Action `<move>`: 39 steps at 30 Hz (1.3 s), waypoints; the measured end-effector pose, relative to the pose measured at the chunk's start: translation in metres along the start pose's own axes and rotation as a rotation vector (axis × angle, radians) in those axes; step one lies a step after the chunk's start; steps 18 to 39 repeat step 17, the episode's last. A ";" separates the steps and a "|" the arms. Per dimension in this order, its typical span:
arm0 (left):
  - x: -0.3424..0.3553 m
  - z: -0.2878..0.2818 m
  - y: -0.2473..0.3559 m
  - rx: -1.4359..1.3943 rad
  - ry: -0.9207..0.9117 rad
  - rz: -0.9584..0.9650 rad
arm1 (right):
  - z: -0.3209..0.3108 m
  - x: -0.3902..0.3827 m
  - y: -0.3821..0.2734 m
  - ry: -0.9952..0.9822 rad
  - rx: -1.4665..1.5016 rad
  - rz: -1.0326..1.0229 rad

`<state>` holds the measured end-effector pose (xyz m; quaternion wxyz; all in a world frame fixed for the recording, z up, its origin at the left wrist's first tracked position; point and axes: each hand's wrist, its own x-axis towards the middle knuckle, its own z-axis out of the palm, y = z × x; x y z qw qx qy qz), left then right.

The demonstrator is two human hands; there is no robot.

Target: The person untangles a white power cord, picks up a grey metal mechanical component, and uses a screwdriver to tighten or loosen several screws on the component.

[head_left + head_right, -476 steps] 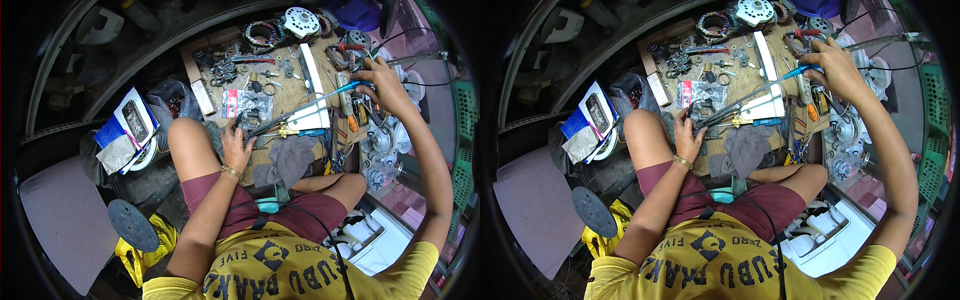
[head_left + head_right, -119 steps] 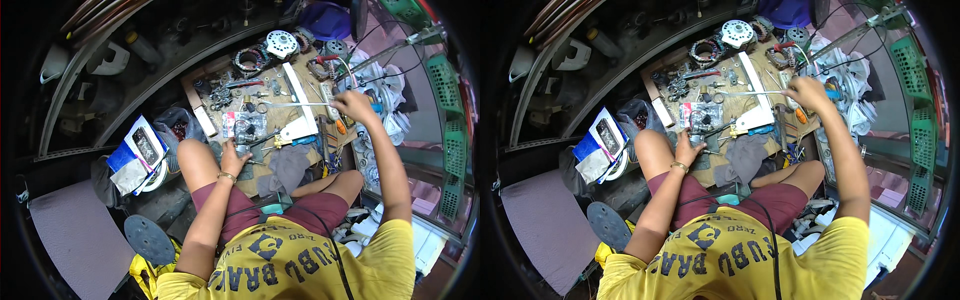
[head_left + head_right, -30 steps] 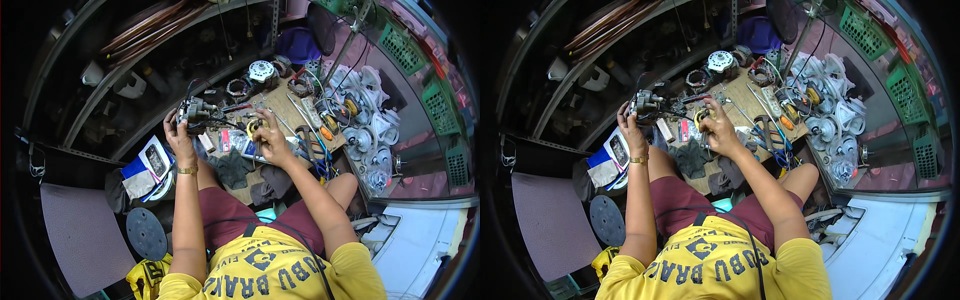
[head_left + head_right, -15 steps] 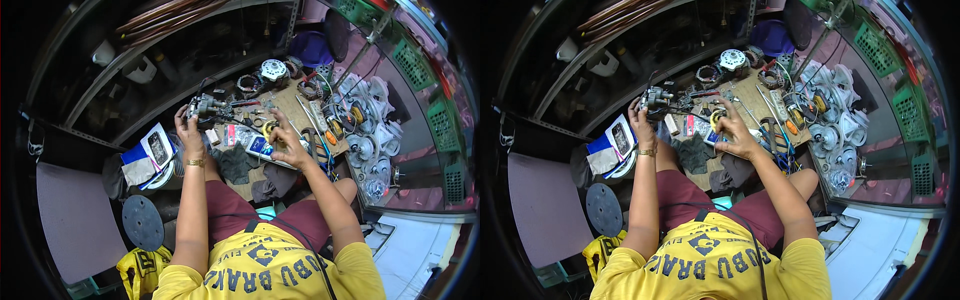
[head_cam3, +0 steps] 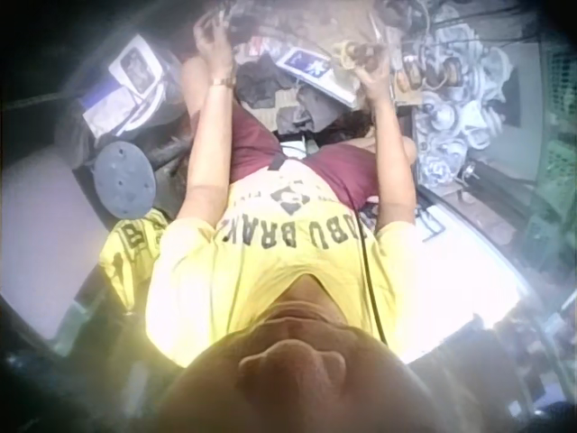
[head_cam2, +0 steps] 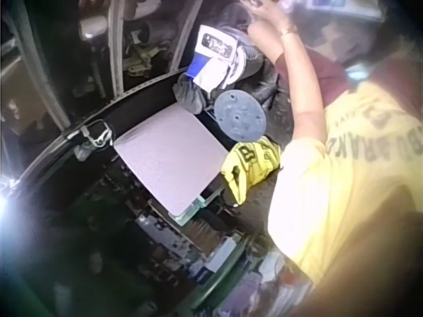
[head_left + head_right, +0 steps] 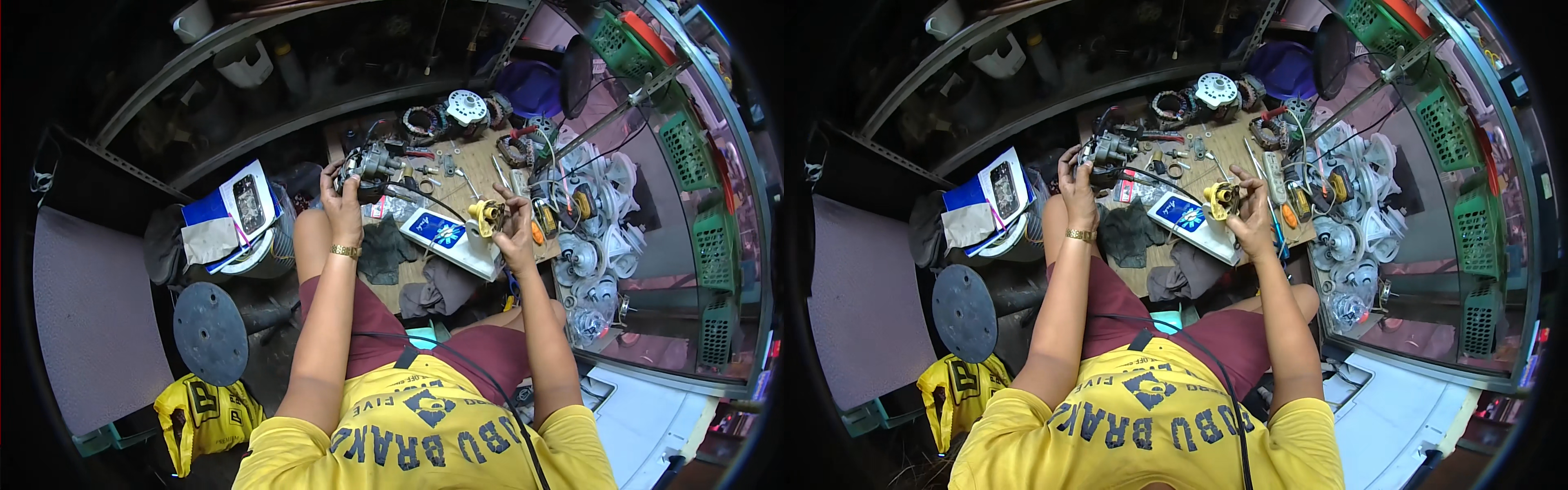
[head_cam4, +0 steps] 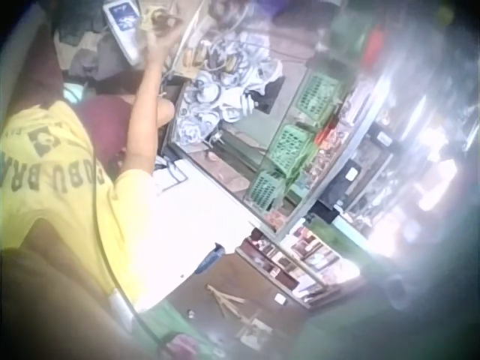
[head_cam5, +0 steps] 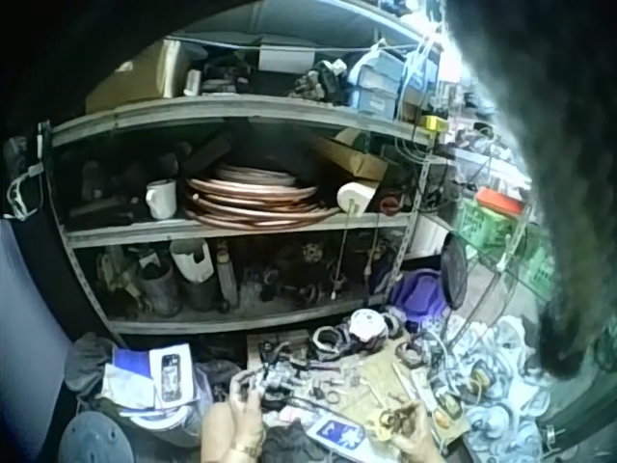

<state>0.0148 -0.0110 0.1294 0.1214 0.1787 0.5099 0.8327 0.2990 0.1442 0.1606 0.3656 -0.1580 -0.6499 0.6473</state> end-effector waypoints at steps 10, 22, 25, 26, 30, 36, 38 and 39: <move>-0.008 -0.016 -0.018 -0.151 0.016 -0.136 | -0.060 -0.003 0.002 -0.310 -0.206 0.521; -0.014 -0.024 -0.027 -0.066 -0.014 -0.178 | -0.057 -0.007 0.009 -0.219 -0.230 0.596; -0.014 -0.024 -0.027 -0.066 -0.014 -0.178 | -0.057 -0.007 0.009 -0.219 -0.230 0.596; -0.014 -0.024 -0.027 -0.066 -0.014 -0.178 | -0.057 -0.007 0.009 -0.219 -0.230 0.596; -0.014 -0.024 -0.027 -0.066 -0.014 -0.178 | -0.057 -0.007 0.009 -0.219 -0.230 0.596; -0.014 -0.024 -0.027 -0.066 -0.014 -0.178 | -0.057 -0.007 0.009 -0.219 -0.230 0.596; -0.014 -0.024 -0.027 -0.066 -0.014 -0.178 | -0.057 -0.007 0.009 -0.219 -0.230 0.596; -0.014 -0.024 -0.027 -0.066 -0.014 -0.178 | -0.057 -0.007 0.009 -0.219 -0.230 0.596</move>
